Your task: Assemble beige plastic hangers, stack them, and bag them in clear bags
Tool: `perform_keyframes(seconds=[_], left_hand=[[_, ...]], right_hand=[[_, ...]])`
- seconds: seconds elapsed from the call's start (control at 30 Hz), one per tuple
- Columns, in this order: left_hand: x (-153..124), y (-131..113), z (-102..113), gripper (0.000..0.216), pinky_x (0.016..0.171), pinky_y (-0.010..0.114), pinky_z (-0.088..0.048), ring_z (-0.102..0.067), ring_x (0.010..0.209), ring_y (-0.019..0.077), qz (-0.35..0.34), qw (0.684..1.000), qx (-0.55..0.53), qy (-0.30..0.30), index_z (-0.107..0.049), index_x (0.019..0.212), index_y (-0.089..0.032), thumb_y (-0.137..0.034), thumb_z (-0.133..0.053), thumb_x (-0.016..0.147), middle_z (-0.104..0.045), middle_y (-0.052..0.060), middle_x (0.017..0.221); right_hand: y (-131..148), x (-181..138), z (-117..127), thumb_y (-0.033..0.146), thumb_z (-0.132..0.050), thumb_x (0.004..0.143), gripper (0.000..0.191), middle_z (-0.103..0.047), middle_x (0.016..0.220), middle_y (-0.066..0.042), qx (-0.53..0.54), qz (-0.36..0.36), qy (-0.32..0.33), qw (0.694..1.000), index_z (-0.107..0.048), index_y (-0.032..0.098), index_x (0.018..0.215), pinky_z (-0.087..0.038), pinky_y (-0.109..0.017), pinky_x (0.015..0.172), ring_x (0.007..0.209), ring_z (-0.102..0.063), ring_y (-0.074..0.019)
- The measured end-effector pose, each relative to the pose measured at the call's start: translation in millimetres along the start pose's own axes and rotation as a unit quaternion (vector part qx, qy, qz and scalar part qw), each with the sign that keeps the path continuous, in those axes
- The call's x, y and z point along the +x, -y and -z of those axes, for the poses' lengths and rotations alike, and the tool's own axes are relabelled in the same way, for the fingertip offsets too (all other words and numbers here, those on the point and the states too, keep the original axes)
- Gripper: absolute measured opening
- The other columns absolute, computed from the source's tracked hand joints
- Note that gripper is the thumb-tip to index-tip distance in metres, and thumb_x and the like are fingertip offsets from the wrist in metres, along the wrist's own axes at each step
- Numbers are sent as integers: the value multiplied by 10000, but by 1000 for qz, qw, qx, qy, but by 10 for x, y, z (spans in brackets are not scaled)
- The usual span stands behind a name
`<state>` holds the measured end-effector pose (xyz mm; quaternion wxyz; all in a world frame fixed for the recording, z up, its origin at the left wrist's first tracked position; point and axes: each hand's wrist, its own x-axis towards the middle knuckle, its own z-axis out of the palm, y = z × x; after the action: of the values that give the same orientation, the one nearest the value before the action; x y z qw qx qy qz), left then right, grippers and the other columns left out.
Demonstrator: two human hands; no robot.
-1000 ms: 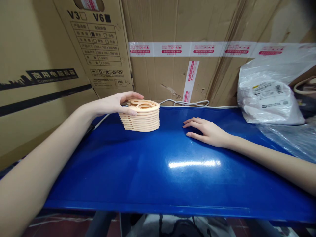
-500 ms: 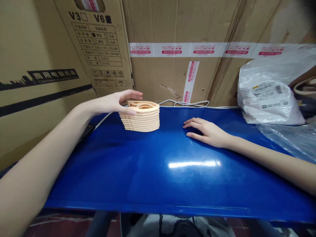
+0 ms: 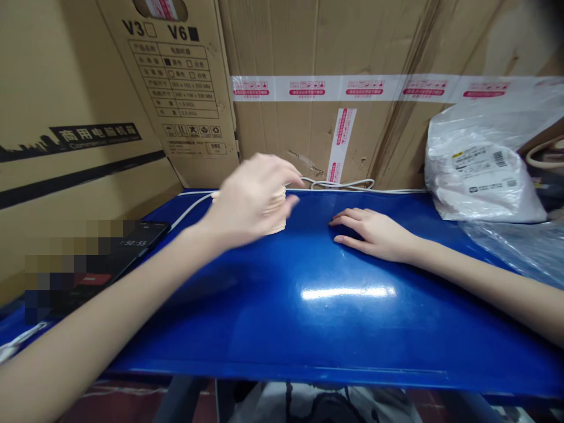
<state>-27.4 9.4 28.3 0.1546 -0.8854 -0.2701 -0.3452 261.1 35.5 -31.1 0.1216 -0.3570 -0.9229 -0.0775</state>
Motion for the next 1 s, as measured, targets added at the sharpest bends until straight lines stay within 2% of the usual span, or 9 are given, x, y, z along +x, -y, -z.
perform_keyframes(seconds=[0.1,0.17,0.23,0.3,0.43,0.5,0.57,0.7,1.0], left_hand=[[-74,-285,-250,321,1098,405,-394,-501,1293,242,-97,987,-41,121,-586,1229,-148,-289,-463,969,-588,123,1339],[-144,-376,-378,392,1120,401,-382,-462,1345,252,-113,975,-70,180,-556,1299,-141,-345,-465,977,-527,135,1423],[-209,-395,-459,448,1129,398,-377,-437,1371,255,-102,965,-93,225,-531,1341,-143,-401,-458,982,-483,137,1466],[-253,-376,-501,477,1122,401,-386,-447,1366,251,-76,957,-111,258,-518,1362,-158,-440,-447,984,-473,131,1476],[-264,-348,-518,498,1114,401,-390,-465,1352,242,-31,945,-138,293,-507,1381,-193,-479,-444,979,-472,101,1482],[-252,-356,-514,498,1128,393,-369,-452,1361,243,-26,943,-139,302,-504,1387,-183,-470,-433,986,-459,98,1492],[-245,-366,-509,497,1136,383,-352,-447,1362,242,-27,942,-136,307,-500,1391,-173,-460,-421,994,-455,99,1495],[-248,-371,-503,497,1132,381,-354,-453,1354,241,-30,942,-138,304,-499,1390,-174,-464,-420,995,-458,100,1493],[-250,-375,-495,506,1133,370,-342,-452,1351,241,-27,941,-130,312,-489,1397,-166,-467,-411,998,-452,98,1496]], right_hand=[[-142,6,234,525,-433,942,465,-691,1139,-152,-80,-47,15,996,-635,172,1168,-483,-466,862,1005,-660,-324],[-314,-55,424,552,-452,926,472,-720,1079,-161,-116,-140,40,983,-659,176,1123,-484,-417,726,902,-689,-312],[-518,-196,587,627,-510,865,531,-743,926,-176,-194,-257,50,945,-685,172,1075,-415,-387,599,779,-695,-307],[-712,-413,694,666,-536,815,562,-733,838,-214,-286,-340,67,893,-715,135,847,-357,-392,573,758,-695,-316],[-905,-910,765,685,-513,777,578,-731,754,-192,-294,-442,185,827,-643,168,552,-355,-408,576,712,-701,-314],[-882,-1091,764,586,-545,800,446,-748,823,-158,-259,-448,247,819,-662,198,613,-409,-383,603,763,-708,-310],[-809,-1193,755,500,-541,825,337,-752,956,-150,-257,-461,285,800,-706,207,806,-445,-362,639,863,-706,-311],[-665,-1213,744,370,-490,884,350,-706,1141,-184,-272,-466,325,777,-632,170,1133,-443,-346,630,937,-688,-318],[-580,-1081,747,163,-446,911,168,-706,1038,-223,-255,-443,292,808,-578,155,1015,-390,-330,581,833,-692,-299]])
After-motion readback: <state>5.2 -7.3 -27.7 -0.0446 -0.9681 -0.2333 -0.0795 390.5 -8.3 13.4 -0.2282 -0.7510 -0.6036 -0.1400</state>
